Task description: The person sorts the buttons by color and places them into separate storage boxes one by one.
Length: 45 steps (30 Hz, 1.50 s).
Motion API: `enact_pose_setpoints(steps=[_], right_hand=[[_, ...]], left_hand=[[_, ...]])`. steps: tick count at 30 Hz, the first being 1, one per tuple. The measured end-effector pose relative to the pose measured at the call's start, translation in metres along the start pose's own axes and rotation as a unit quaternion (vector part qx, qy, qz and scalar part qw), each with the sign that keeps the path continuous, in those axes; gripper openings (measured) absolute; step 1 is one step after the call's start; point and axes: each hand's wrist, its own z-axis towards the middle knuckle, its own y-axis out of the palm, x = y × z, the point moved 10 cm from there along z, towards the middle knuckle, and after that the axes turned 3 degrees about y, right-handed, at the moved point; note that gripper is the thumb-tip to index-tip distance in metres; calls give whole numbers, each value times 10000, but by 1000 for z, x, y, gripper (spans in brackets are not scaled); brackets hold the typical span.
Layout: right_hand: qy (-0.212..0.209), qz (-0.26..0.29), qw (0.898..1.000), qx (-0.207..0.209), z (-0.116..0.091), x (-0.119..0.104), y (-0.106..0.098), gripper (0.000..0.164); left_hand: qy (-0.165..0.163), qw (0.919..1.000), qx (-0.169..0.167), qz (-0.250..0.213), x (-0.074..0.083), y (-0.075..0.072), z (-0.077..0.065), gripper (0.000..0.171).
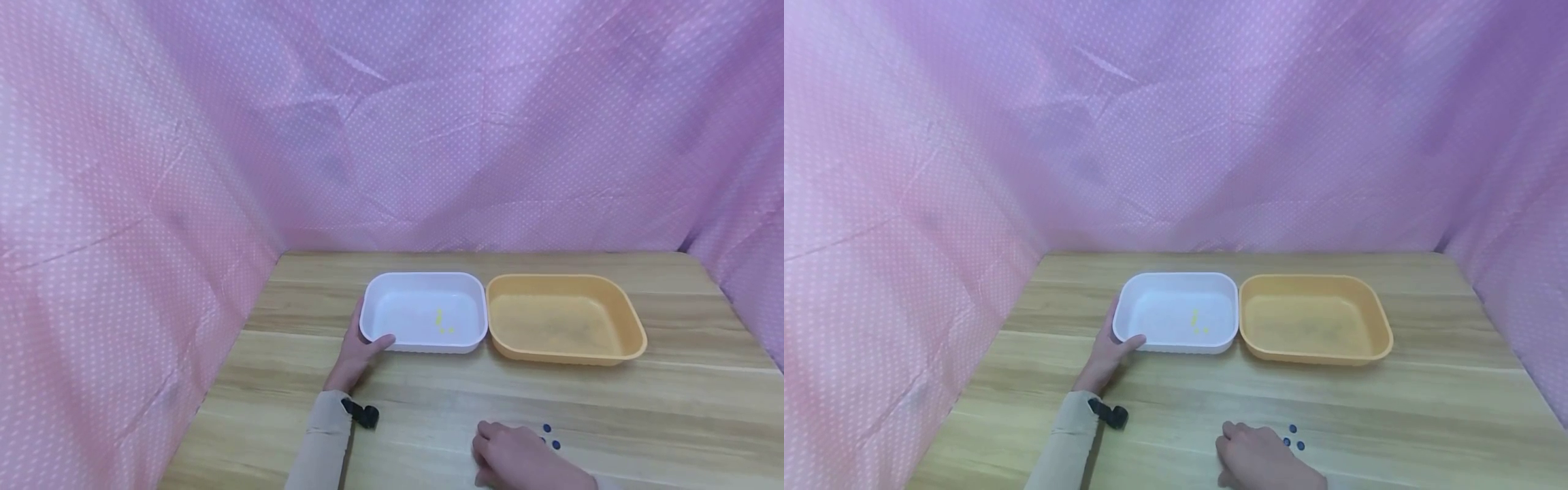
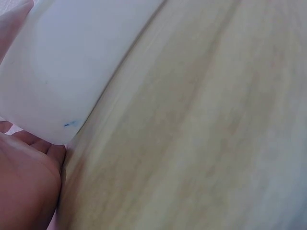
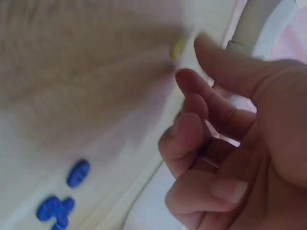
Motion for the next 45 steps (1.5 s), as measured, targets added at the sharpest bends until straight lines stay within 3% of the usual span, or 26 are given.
enact_pose_setpoints(steps=[6,12,19,24,30,36,41,45], right_hand=[[-105,-232,9997,-7,-4,1,-3,16],[-206,-287,9993,148,-7,4,-5,20],[-303,-52,9975,637,-11,8,-17,27],[-322,-139,9942,1015,-14,8,-29,28],[-411,83,9972,627,-8,4,-20,17],[-453,84,9983,366,-3,-2,-14,17],[-510,-584,9969,152,1,-12,-6,11],[-860,-1667,9819,274,0,-28,1,52]], left_hand=[[35,9999,-98,-13,20,4,-6,107],[47,10000,-82,-9,22,4,-6,106],[3,10000,2,53,-5,-2,6,109],[142,9998,79,91,-8,-4,8,109],[306,9995,77,71,-6,-4,8,110],[276,9995,69,121,-8,-5,9,111],[245,9996,70,139,-8,-5,10,111],[247,9996,79,140,-7,-6,11,110]])
